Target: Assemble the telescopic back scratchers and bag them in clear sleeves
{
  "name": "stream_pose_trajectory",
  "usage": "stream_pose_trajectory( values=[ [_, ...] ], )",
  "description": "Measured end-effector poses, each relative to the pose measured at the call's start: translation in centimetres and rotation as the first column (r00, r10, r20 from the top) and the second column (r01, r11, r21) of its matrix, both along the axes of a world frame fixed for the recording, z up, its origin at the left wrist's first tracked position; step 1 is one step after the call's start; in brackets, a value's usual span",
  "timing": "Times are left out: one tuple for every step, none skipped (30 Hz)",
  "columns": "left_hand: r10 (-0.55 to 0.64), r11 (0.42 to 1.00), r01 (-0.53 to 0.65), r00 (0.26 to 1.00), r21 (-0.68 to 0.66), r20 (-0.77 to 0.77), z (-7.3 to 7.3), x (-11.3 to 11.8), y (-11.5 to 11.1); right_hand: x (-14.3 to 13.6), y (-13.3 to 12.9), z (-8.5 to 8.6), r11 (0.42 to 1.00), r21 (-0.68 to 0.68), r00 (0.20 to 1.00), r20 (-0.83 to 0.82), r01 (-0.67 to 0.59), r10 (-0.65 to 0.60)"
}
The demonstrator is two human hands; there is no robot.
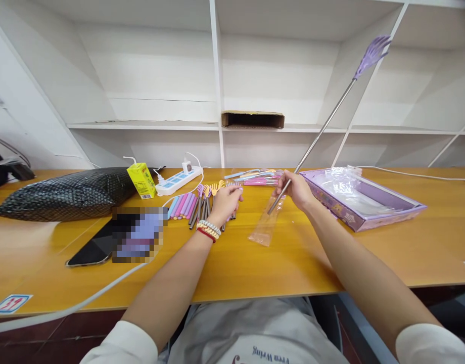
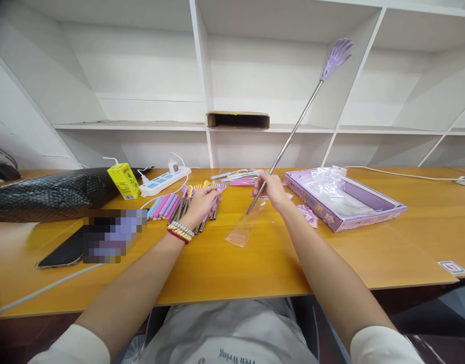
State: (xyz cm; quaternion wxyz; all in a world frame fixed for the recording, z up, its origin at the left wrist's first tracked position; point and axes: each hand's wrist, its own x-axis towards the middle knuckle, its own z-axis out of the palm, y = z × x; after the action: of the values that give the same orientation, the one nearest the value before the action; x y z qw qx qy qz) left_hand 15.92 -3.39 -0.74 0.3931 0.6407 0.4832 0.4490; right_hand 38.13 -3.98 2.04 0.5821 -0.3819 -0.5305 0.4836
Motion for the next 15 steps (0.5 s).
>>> stream_pose_trajectory(
  values=[
    [0.012,1.0,-0.012,0.999,-0.013,-0.031,-0.1,0.0,0.0,-0.1,0.2,-0.4,1.0,0.0,0.999,0.04,0.012,-0.012],
    [0.018,1.0,-0.019,0.998,-0.022,-0.055,-0.2,0.1,0.0,-0.2,0.3,-0.8,0.999,0.0,0.998,0.062,0.033,-0.033],
    [0.016,1.0,-0.018,0.997,-0.025,-0.071,-0.3,0.1,0.0,-0.2,0.4,-1.4,0.998,-0.003,0.996,0.069,0.065,-0.065],
    [0.01,1.0,-0.011,0.997,-0.019,-0.077,-0.3,0.2,0.1,-0.3,0.5,-2.1,0.994,-0.003,0.992,0.069,0.108,-0.108],
    [0.003,1.0,-0.004,0.997,-0.007,-0.076,-0.4,0.3,0.1,-0.4,0.6,-2.8,0.987,-0.002,0.985,0.065,0.159,-0.158],
    [0.001,1.0,-0.001,0.998,0.008,-0.069,-0.3,0.4,0.1,-0.4,0.7,-3.5,0.977,0.002,0.976,0.062,0.211,-0.211],
    [0.01,1.0,-0.008,0.998,0.024,-0.068,-0.3,0.4,0.1,-0.5,0.7,-4.1,0.967,0.01,0.965,0.06,0.256,-0.256],
    [0.029,0.999,-0.026,0.996,0.037,-0.08,-0.2,0.3,0.2,-0.6,0.7,-4.6,0.957,0.022,0.955,0.061,0.288,-0.289],
    [0.059,0.997,-0.054,0.992,0.046,-0.107,-0.1,0.1,0.2,-0.7,0.7,-5.0,0.952,0.035,0.95,0.066,0.305,-0.307],
    [0.1,0.994,-0.093,0.984,0.052,-0.149,0.0,-0.2,0.3,-0.8,0.6,-5.3,0.95,0.046,0.947,0.074,0.309,-0.312],
    [0.146,0.989,-0.136,0.97,0.062,-0.193,0.2,-0.6,0.5,-0.9,0.5,-5.4,0.951,0.052,0.947,0.085,0.306,-0.309],
    [0.193,0.981,-0.181,0.954,0.075,-0.229,0.5,-1.3,0.7,-1.1,0.4,-5.5,0.952,0.056,0.947,0.097,0.301,-0.305],
    [0.24,0.97,-0.224,0.939,0.09,-0.246,0.8,-2.0,0.9,-1.2,0.2,-5.5,0.954,0.059,0.948,0.107,0.295,-0.3],
    [0.285,0.958,-0.266,0.928,0.109,-0.241,1.1,-3.0,1.2,-1.4,0.1,-5.5,0.954,0.061,0.948,0.114,0.292,-0.298],
    [0.327,0.944,-0.307,0.917,0.121,-0.226,1.4,-4.1,1.6,-1.5,0.0,-5.4,0.954,0.063,0.948,0.114,0.293,-0.298]
  ],
)
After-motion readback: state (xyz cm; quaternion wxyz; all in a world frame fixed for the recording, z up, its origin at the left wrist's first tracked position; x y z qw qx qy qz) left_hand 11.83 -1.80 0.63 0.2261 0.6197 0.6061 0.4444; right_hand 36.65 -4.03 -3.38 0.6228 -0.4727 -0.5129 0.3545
